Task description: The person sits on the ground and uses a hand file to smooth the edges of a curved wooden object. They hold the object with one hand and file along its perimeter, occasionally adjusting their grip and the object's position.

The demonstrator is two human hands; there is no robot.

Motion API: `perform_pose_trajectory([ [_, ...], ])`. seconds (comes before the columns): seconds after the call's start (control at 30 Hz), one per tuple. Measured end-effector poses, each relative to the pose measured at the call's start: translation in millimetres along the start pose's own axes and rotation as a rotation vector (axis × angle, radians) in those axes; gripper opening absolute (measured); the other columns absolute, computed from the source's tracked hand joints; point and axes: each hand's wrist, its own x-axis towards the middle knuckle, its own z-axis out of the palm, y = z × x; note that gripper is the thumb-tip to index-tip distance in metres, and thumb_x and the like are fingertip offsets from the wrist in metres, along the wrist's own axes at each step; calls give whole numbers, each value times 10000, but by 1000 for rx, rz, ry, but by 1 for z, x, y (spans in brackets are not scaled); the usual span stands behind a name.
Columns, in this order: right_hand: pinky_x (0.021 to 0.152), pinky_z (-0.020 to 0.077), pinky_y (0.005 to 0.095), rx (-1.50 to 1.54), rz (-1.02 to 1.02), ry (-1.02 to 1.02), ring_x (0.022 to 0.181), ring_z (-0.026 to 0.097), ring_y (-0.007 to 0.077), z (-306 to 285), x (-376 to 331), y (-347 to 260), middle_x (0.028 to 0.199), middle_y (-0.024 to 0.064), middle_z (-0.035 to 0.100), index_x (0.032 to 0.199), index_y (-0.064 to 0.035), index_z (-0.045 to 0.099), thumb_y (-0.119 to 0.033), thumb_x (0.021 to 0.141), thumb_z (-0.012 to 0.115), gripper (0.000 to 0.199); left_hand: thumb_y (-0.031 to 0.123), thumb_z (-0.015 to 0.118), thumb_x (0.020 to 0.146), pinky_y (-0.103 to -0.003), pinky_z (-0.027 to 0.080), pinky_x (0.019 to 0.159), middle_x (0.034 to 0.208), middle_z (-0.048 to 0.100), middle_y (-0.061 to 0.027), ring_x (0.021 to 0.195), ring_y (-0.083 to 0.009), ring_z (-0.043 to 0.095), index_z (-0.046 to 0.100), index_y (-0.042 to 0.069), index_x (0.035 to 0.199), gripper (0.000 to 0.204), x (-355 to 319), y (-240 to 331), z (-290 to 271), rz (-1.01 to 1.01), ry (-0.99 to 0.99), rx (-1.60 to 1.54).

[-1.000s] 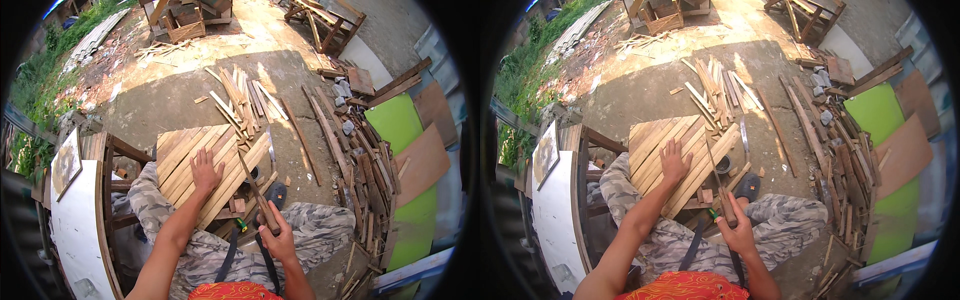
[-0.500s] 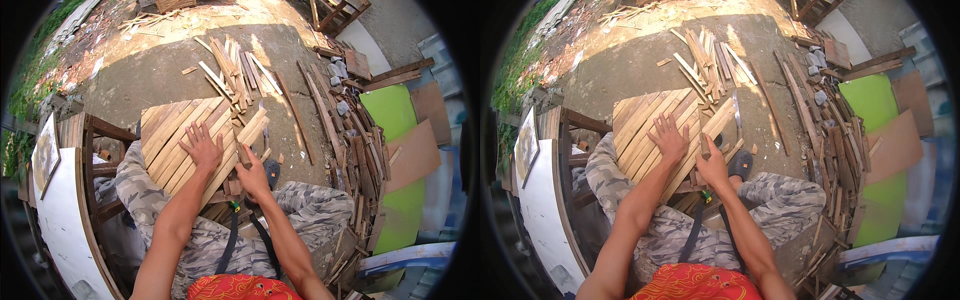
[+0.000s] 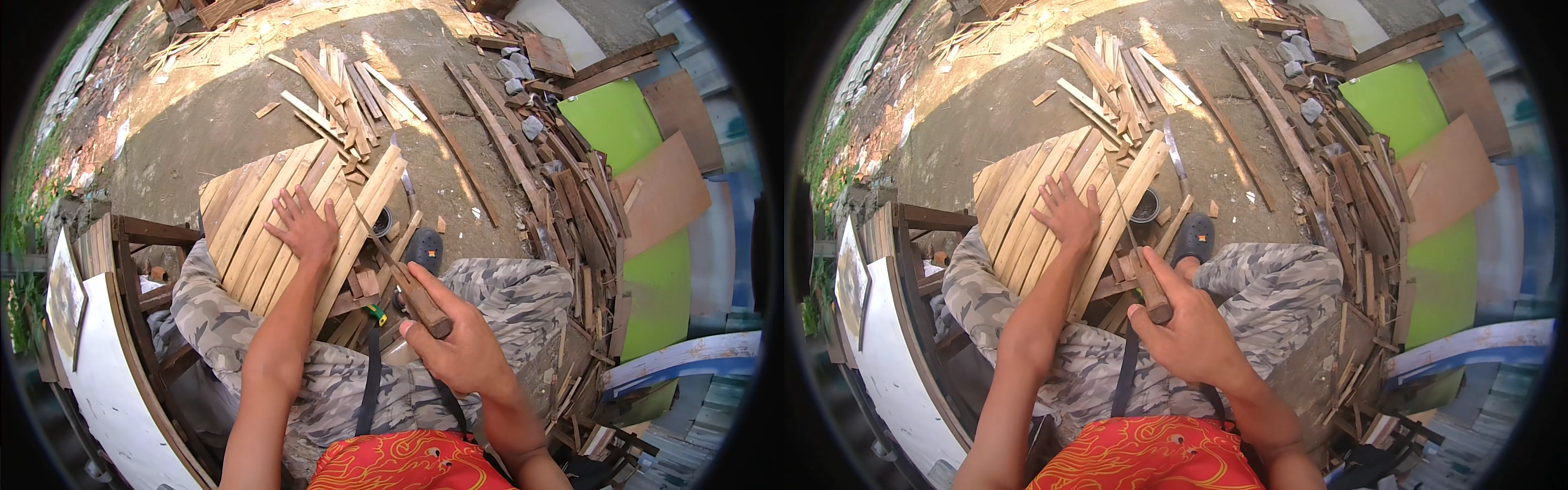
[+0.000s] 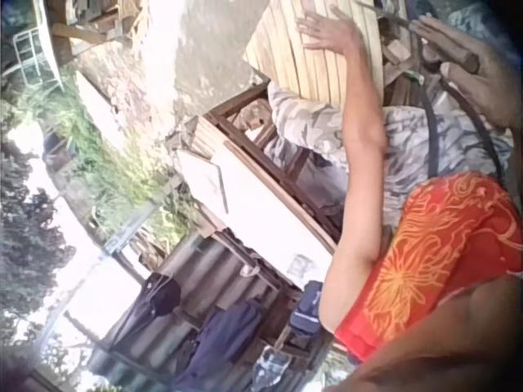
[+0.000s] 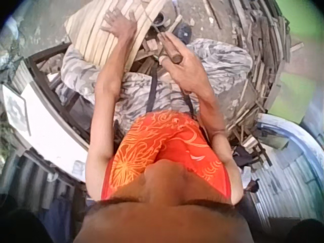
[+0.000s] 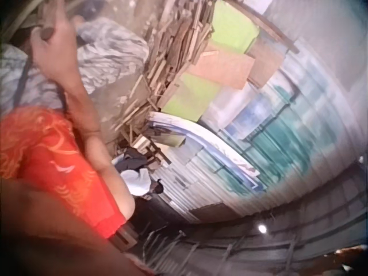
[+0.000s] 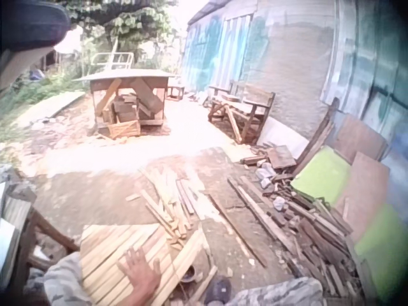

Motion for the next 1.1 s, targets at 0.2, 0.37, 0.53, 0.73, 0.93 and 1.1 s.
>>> perform_pose_trajectory([
  [0.2, 879, 544, 323, 63, 165, 59, 1016, 726, 242, 4, -41, 34, 1259, 254, 684, 1545, 15, 418, -92, 937, 652, 660, 590, 407, 1030, -749, 24, 1175, 1703, 214, -193, 1577, -402, 143, 309, 89, 1623, 782, 0, -2, 0, 19, 6, -21],
  [0.37, 1052, 459, 317, -12, 87, 169, 1200, 635, 214, 27, -40, 62, 1341, 219, 655, 1509, 37, 468, -20, 942, 617, 589, 575, 442, 1022, -755, 20, 1171, 1704, 208, -195, 1576, -407, 143, 306, 91, 1623, 783, 0, -2, 3, 14, 1, -39],
  [0.53, 954, 524, 357, -44, -47, 278, 1082, 724, 322, 51, 115, 101, 1171, 252, 728, 1475, 3, 521, -85, 893, 624, 597, 560, 467, 1016, -754, 12, 1171, 1705, 198, -201, 1577, -410, 133, 303, 94, 1624, 784, 2, 1, 2, 10, 18, -53],
  [0.73, 710, 514, 320, -58, 245, 160, 747, 647, 180, 68, 233, 109, 897, 157, 733, 1490, -27, 523, -117, 873, 603, 629, 570, 435, 1028, -756, 11, 1169, 1700, 215, -203, 1575, -414, 135, 326, 94, 1616, 765, 0, -1, 1, 2, 21, -31],
  [0.93, 1041, 471, 332, -32, 42, 104, 1227, 651, 255, 21, -1, 67, 1366, 241, 643, 1537, -8, 451, 23, 900, 582, 651, 577, 427, 1031, -767, 15, 1162, 1695, 228, -204, 1572, -416, 148, 334, 95, 1614, 762, 0, -2, 10, 27, 55, -3],
  [1.1, 1035, 474, 330, -35, 4, 167, 1201, 665, 263, 30, 25, 86, 1335, 240, 661, 1520, -10, 471, 1, 889, 580, 641, 573, 425, 1034, -769, 16, 1160, 1698, 225, -196, 1573, -411, 148, 327, 89, 1616, 764, 0, 0, 6, 9, 23, -3],
])
